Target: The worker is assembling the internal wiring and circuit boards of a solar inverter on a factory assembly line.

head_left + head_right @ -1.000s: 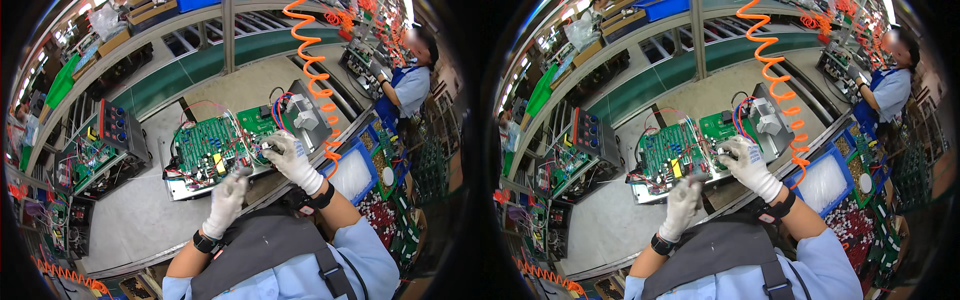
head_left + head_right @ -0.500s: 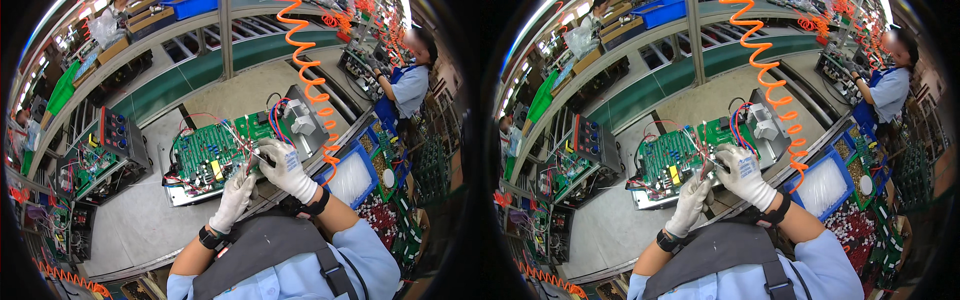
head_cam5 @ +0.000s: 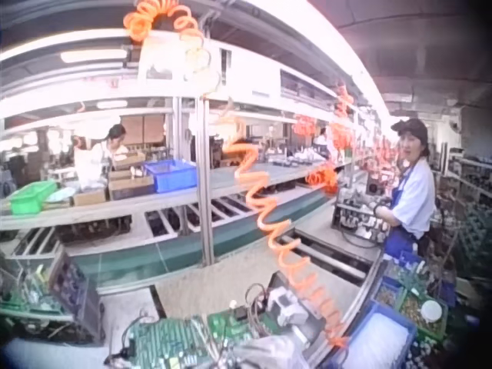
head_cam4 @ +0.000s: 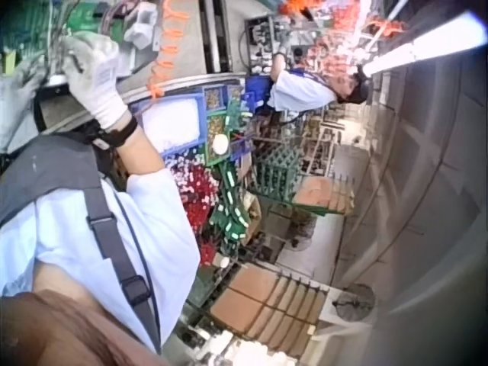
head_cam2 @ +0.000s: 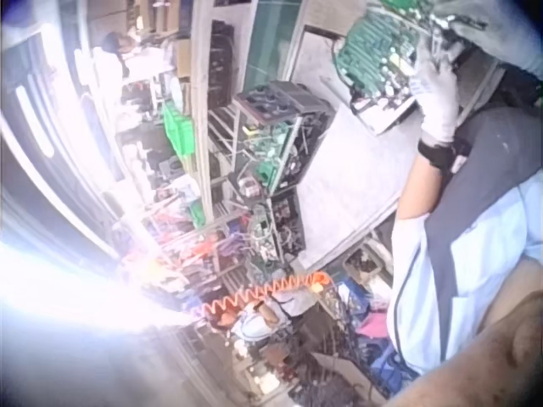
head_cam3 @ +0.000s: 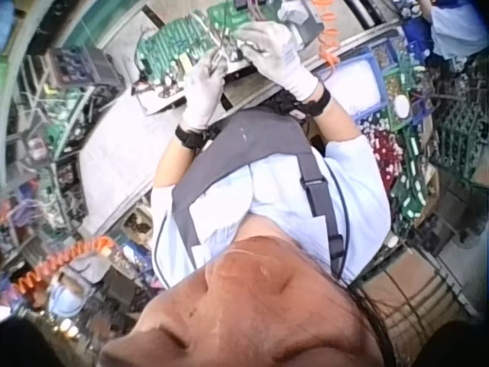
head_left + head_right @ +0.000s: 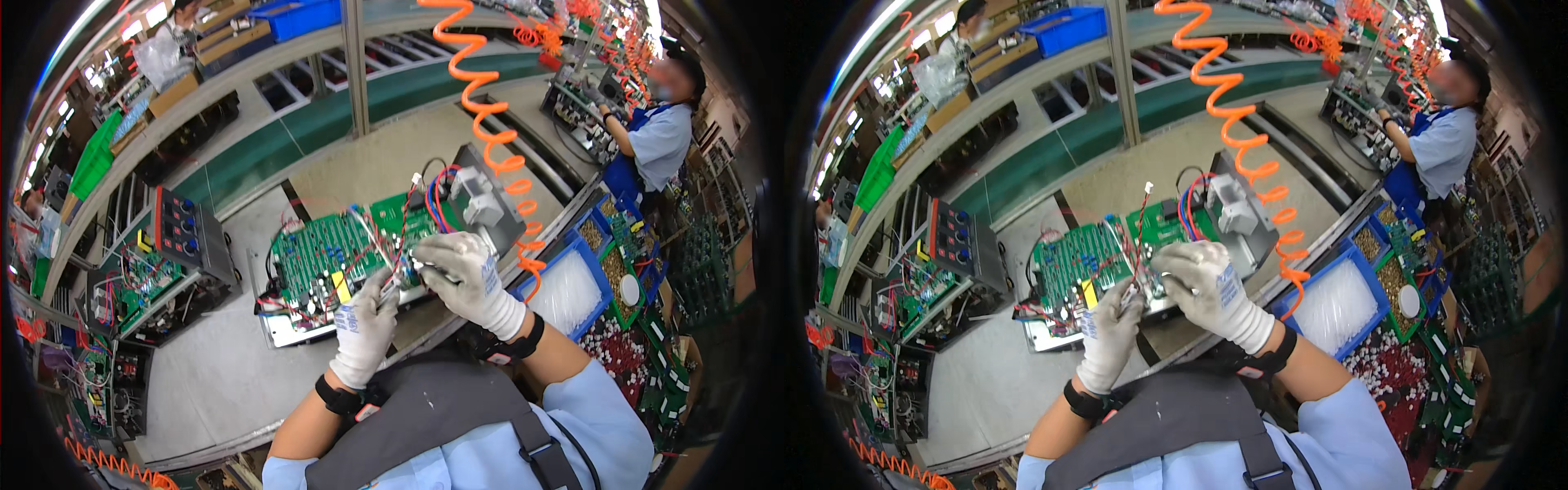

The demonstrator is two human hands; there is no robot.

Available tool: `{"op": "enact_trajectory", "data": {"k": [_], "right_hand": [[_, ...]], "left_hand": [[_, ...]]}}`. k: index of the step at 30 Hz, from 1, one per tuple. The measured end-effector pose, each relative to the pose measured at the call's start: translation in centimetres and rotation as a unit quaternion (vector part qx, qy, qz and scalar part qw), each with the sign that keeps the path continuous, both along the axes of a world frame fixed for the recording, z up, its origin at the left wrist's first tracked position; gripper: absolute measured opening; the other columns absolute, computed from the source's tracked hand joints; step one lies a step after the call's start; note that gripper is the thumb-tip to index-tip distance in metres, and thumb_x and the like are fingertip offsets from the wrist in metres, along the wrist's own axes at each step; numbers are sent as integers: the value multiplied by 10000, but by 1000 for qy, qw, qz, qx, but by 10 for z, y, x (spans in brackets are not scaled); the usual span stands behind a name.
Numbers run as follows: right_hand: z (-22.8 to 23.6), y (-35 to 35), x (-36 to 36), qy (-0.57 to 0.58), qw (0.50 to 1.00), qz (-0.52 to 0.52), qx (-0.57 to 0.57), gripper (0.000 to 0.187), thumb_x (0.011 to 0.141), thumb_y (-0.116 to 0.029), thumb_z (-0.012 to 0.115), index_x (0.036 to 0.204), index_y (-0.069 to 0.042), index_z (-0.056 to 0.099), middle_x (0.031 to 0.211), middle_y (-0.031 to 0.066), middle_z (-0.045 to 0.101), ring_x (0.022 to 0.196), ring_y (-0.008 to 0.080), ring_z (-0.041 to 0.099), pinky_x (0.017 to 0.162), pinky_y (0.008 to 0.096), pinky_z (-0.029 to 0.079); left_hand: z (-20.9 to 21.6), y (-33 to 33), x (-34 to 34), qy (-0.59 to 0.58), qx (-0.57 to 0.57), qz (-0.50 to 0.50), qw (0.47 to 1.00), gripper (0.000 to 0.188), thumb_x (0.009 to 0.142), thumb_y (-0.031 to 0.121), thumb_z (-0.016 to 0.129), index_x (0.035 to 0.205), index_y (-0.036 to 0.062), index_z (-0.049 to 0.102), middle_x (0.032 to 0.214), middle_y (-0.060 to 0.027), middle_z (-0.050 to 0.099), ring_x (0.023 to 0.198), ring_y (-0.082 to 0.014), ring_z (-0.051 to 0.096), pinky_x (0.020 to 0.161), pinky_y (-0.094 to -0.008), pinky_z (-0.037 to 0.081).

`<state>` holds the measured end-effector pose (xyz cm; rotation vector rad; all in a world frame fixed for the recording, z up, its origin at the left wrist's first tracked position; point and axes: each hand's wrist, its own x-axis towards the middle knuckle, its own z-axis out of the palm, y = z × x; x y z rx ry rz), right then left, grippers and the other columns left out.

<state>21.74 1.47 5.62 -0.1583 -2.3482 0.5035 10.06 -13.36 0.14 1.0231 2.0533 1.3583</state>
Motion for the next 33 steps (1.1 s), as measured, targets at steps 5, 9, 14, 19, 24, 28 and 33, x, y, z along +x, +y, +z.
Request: {"op": "enact_trajectory", "data": {"k": [5,9,14,19,24,28,33], "right_hand": [[-6,-28,7,-149,983,109,5,189,714,-140,685,892,-75,675,874,91,683,740,251,653,658,368,497],[-9,-22,1,-111,994,-17,-17,281,738,-130,671,1012,-67,665,931,105,668,776,275,650,685,357,498],[-10,-11,-3,-182,982,1,49,316,799,-177,630,1114,-145,636,1081,74,604,915,284,607,795,415,463],[3,2,-9,-215,975,46,-13,282,778,-179,632,1055,-187,682,1024,96,607,928,285,607,771,430,471],[14,6,-2,-232,964,77,103,219,763,-234,641,968,-195,707,1265,126,532,1131,300,528,944,460,394],[11,28,2,-166,973,-117,109,229,771,-239,629,988,-197,690,1392,132,435,1281,330,407,1053,499,277],[4,45,12,-324,921,-137,170,236,746,-144,618,964,-162,706,1420,143,421,1350,351,327,1098,554,207]], "left_hand": [[4,-1,1,70,23,32,997,360,884,164,616,1199,9,540,985,-198,666,886,-324,669,746,-365,519],[9,-6,4,73,-33,36,996,265,879,132,630,1071,-36,558,880,-134,656,789,-195,652,698,-304,498],[8,-4,3,213,52,-28,975,214,790,46,654,1002,47,624,824,-168,657,731,-303,661,638,-351,509],[11,-6,5,273,71,-35,959,253,734,1,648,980,61,639,849,-163,665,767,-331,659,649,-382,512],[7,-6,7,264,39,-6,964,220,764,50,631,980,93,618,834,-120,674,743,-295,662,643,-368,516],[15,-9,8,228,19,-2,973,228,776,65,693,992,72,619,801,-146,657,711,-291,656,628,-352,499],[14,-7,6,229,42,-29,972,234,789,71,683,1016,71,628,825,-148,664,731,-292,660,640,-349,506]]}}
